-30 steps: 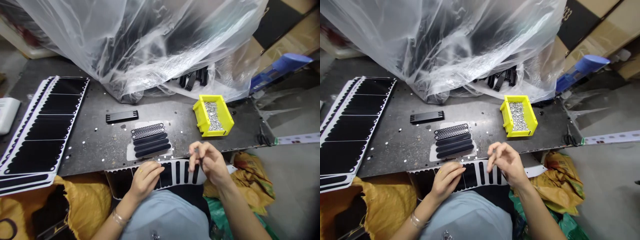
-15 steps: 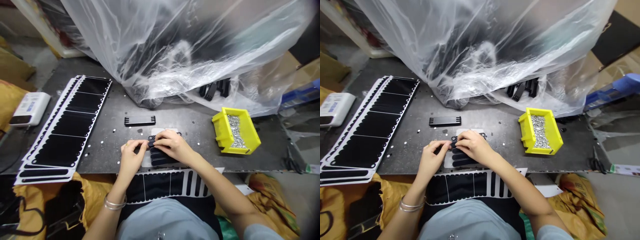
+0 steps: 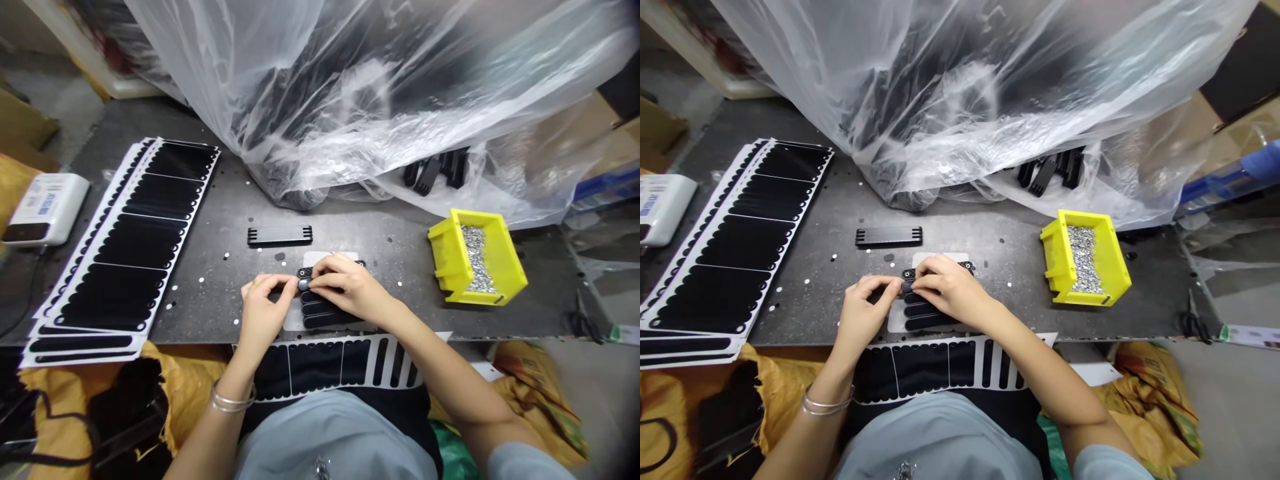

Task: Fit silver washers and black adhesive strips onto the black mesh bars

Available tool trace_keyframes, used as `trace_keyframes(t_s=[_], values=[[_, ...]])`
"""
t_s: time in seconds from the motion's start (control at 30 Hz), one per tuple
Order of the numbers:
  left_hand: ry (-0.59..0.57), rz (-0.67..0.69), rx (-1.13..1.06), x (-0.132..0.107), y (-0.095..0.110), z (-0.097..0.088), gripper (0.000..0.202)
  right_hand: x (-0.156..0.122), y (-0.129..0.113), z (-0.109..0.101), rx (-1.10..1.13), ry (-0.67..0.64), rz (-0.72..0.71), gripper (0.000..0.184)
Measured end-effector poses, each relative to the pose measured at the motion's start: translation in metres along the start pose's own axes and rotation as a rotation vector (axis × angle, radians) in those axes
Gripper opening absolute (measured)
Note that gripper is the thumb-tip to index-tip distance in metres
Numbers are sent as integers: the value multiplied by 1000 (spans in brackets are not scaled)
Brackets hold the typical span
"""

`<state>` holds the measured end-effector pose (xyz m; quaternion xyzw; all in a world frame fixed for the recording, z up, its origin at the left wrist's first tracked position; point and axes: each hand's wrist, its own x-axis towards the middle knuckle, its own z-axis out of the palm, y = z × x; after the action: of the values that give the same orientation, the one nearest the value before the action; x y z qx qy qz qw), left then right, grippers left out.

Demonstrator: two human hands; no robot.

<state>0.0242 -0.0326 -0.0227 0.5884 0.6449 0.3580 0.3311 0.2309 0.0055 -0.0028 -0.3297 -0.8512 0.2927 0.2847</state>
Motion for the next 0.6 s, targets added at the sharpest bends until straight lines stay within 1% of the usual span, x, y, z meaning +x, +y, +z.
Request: trace_keyframes(t_s=[0.07, 0.13, 0.2, 0.3, 0.37, 0.47, 0.6], values=[[5, 0, 15, 0, 0, 1, 16, 0, -3, -2, -17, -13, 6, 16], [6, 2, 29, 0, 0, 1, 15, -4, -5, -11, -35, -32, 35, 17], [4, 3, 41, 0, -1, 1, 16, -13, -3, -27, -38, -31, 129, 15], [2, 4, 48, 0, -2, 1, 19, -30, 5, -52, 45, 15, 329, 11], [5, 6, 51, 0, -2, 1, 19, -39, 14, -59, 128, 57, 390, 9], [10, 9, 72, 2, -3, 1, 20, -46, 23, -55, 178, 109, 372, 11], [-1, 26, 100, 2, -4, 1, 21, -52, 26, -45, 87, 179, 294, 14]])
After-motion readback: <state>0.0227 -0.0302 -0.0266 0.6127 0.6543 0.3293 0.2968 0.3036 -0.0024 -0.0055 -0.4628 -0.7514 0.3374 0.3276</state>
